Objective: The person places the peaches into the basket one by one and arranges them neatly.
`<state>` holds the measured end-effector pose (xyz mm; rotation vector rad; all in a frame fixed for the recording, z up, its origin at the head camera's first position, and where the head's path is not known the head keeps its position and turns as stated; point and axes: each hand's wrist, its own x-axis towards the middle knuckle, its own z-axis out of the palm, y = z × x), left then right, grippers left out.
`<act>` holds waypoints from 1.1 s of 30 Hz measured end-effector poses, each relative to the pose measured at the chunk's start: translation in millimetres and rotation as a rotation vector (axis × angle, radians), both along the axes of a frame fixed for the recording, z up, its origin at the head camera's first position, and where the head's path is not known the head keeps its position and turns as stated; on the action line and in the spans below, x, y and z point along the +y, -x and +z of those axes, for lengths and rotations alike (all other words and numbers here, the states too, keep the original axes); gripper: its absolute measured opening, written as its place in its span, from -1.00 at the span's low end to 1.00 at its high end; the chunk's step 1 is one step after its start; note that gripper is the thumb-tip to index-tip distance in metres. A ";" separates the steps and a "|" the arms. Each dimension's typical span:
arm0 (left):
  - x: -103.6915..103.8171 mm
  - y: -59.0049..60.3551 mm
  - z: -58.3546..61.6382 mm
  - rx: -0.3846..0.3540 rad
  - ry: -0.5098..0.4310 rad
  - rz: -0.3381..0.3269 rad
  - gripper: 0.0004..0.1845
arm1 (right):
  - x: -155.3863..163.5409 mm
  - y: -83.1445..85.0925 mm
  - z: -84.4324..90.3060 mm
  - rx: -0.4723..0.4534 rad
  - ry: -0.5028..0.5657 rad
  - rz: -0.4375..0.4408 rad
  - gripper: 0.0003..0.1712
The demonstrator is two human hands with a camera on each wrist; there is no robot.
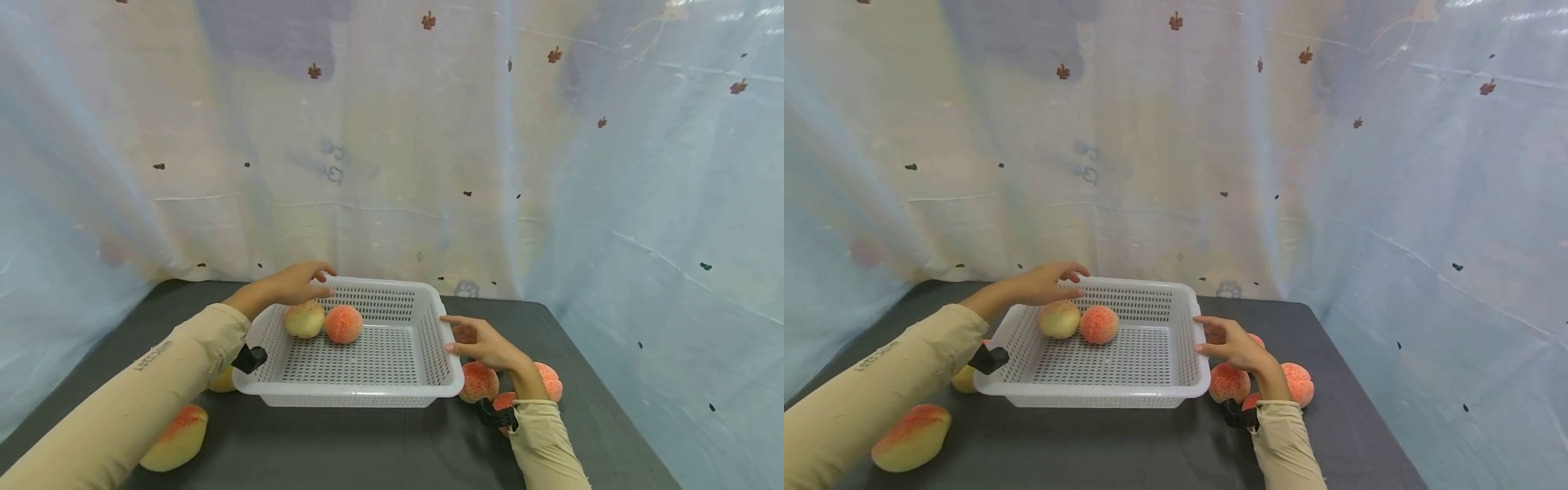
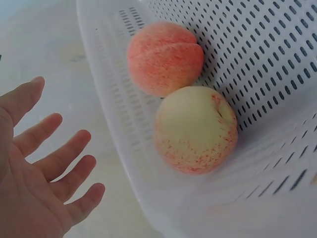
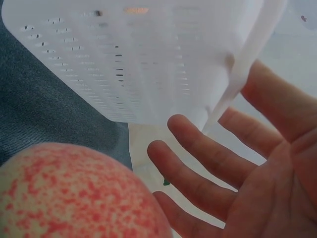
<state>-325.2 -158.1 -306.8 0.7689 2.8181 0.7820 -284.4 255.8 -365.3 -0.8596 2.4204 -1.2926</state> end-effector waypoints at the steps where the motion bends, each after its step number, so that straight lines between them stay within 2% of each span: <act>1: 0.2 -1.5 1.4 0.001 -0.010 -0.006 -0.43 | 0.5 -0.1 0.1 0.000 0.001 0.002 -0.21; 8: -6.0 -16.5 8.3 0.003 -0.073 -0.023 -0.44 | 1.6 -2.8 1.4 -0.010 0.000 0.000 -0.22; 19: -39.5 -46.4 10.2 0.045 -0.117 -0.016 -0.45 | 1.7 -2.9 0.7 0.000 -0.006 -0.003 -0.22; 27: -70.6 -71.0 17.4 0.026 -0.140 0.026 -0.40 | 3.1 -2.9 2.0 0.007 -0.008 -0.011 -0.22; 33: -102.9 -84.7 9.3 0.060 -0.147 0.012 -0.44 | 2.1 -3.5 2.8 -0.017 0.004 -0.016 -0.22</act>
